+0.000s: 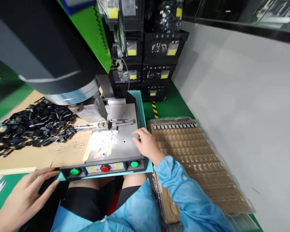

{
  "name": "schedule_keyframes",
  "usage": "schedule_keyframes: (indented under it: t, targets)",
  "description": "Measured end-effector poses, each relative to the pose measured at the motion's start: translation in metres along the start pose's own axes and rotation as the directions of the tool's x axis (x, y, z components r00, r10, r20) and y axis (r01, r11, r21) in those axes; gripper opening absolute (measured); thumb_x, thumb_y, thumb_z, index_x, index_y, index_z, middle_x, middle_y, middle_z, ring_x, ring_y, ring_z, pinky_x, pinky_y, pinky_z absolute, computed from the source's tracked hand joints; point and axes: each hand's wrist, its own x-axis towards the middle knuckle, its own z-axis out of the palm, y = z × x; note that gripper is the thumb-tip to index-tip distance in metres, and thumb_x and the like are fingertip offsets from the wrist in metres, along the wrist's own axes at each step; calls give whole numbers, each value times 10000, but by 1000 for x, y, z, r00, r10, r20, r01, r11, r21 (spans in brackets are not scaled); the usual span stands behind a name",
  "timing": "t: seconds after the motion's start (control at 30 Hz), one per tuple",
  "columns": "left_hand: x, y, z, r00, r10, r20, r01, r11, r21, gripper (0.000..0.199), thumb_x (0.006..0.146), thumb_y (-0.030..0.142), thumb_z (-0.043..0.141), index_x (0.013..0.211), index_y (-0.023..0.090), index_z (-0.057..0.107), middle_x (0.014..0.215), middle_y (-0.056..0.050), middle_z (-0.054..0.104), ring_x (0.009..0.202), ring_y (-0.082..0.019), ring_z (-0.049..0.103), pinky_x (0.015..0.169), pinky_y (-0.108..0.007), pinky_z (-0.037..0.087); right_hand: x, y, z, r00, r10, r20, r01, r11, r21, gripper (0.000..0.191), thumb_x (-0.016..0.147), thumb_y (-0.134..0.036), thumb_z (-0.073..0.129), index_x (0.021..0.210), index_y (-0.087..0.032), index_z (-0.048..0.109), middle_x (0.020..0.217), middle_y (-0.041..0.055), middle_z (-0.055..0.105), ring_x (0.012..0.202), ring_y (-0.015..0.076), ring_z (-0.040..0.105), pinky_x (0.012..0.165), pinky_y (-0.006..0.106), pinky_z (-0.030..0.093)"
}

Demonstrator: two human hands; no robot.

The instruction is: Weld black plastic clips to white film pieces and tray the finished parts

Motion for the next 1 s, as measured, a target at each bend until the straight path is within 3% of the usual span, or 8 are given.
schedule_keyframes:
  t: [0.1,0.23,0.4,0.6,0.8,0.9,1.0]
  targets:
    - [39,19,7,993,110,40,-107,991,-74,268,1028,385,617,1284,319,653,1302,-83,699,1185,-317,674,984,-490,565,3,-40,35,989,-98,107,103,994,-47,291,931,-189,737,1211,-255,691,1230,64,681,1130,245,644,1009,389,524]
    - [97,41,27,974,223,38,-217,967,-131,211,1059,352,585,1238,274,664,1245,-76,720,1159,-290,653,983,-468,534,7,-64,65,985,-94,145,119,977,-179,315,900,-206,800,1198,-237,703,1233,75,690,1148,275,622,1026,430,518]
    - [158,62,61,972,235,-8,-235,965,-116,188,1056,316,573,1170,225,692,1175,-94,736,1094,-297,623,973,-458,495,3,-70,77,994,-84,74,102,952,-289,95,979,-180,687,1030,-246,732,1094,56,709,1060,250,620,971,394,509]
    - [216,84,83,956,284,75,-281,958,-52,143,983,177,613,1045,219,735,991,-113,737,1017,-317,615,868,-442,455,-1,-66,80,995,-65,-71,46,967,-249,103,936,-149,623,907,-236,669,1002,44,665,977,223,621,903,338,507]
    - [239,94,95,926,349,145,-358,932,46,130,946,153,628,1001,198,737,951,-142,731,1016,-338,624,879,-458,446,2,-55,80,978,49,-203,-69,993,-93,146,928,-159,539,1007,-232,639,905,25,674,792,196,638,751,298,511]
    - [237,93,97,910,385,153,-396,917,50,149,971,154,597,1011,188,736,941,-145,725,1002,-334,632,883,-460,455,2,-53,81,970,56,-236,-66,997,-35,252,958,-177,512,1172,-210,640,1017,62,730,890,216,693,828,327,552]
    - [230,87,93,919,387,71,-388,922,6,192,1023,173,547,1109,180,718,980,-138,721,997,-318,647,888,-451,476,1,-54,80,964,12,-264,-19,1000,-25,279,987,-192,485,1206,-206,658,1144,103,742,1047,239,707,958,370,558]
